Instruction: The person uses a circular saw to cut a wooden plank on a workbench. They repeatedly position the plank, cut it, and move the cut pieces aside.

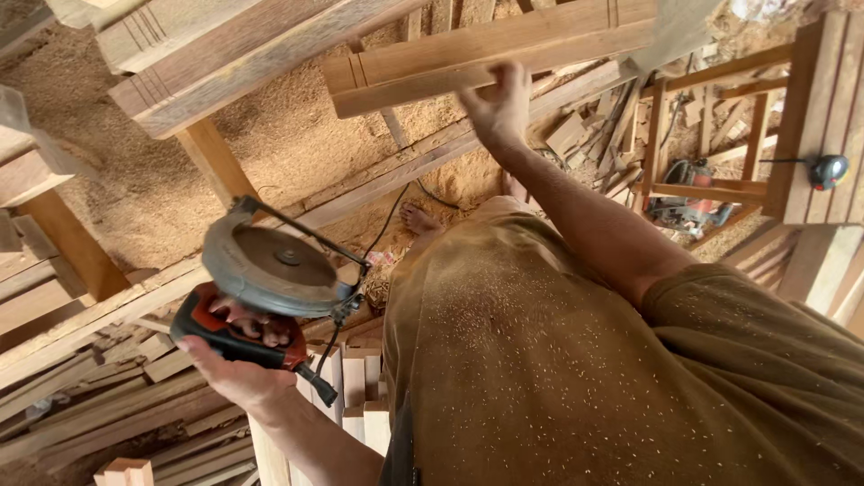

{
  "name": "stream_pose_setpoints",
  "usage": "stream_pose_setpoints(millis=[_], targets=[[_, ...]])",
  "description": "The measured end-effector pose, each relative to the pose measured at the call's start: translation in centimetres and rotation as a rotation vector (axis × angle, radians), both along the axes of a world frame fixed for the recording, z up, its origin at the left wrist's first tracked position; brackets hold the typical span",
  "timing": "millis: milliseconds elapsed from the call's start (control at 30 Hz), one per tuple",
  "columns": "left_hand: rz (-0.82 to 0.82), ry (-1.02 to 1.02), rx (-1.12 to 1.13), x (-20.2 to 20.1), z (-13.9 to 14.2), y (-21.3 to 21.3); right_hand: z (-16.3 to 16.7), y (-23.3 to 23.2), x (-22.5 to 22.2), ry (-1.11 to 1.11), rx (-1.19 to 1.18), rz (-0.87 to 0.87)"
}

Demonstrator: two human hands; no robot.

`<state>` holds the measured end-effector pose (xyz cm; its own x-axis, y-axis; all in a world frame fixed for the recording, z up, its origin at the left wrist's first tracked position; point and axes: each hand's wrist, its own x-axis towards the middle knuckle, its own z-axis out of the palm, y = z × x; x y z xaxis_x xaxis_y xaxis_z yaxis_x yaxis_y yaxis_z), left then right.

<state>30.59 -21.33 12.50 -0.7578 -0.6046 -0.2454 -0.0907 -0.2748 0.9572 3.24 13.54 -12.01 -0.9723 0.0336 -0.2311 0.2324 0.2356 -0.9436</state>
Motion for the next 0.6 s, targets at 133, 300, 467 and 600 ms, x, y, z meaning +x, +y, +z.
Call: stream_pose_setpoints(millis=[133,300,467,600], targets=[[-0.115,0.028,0.009,-1.1,0.4,1.0,-0.6,-4.1,-5.8,0.558,0.951,0.53],[-0.113,0.111,-0.067,-2.1,0.9,2.7,-1.0,-5.5,-8.8,0.129,0.893,0.997],[-0.208,0.136,-0.083,-3.5,-0.2,3.7,-1.2,-3.7,-4.0,0.352,0.962,1.078],[-0.237,-0.021,-0.108,-4.8,-2.1,5.0,-0.9,-4.0,-2.3,0.585,0.932,0.926]])
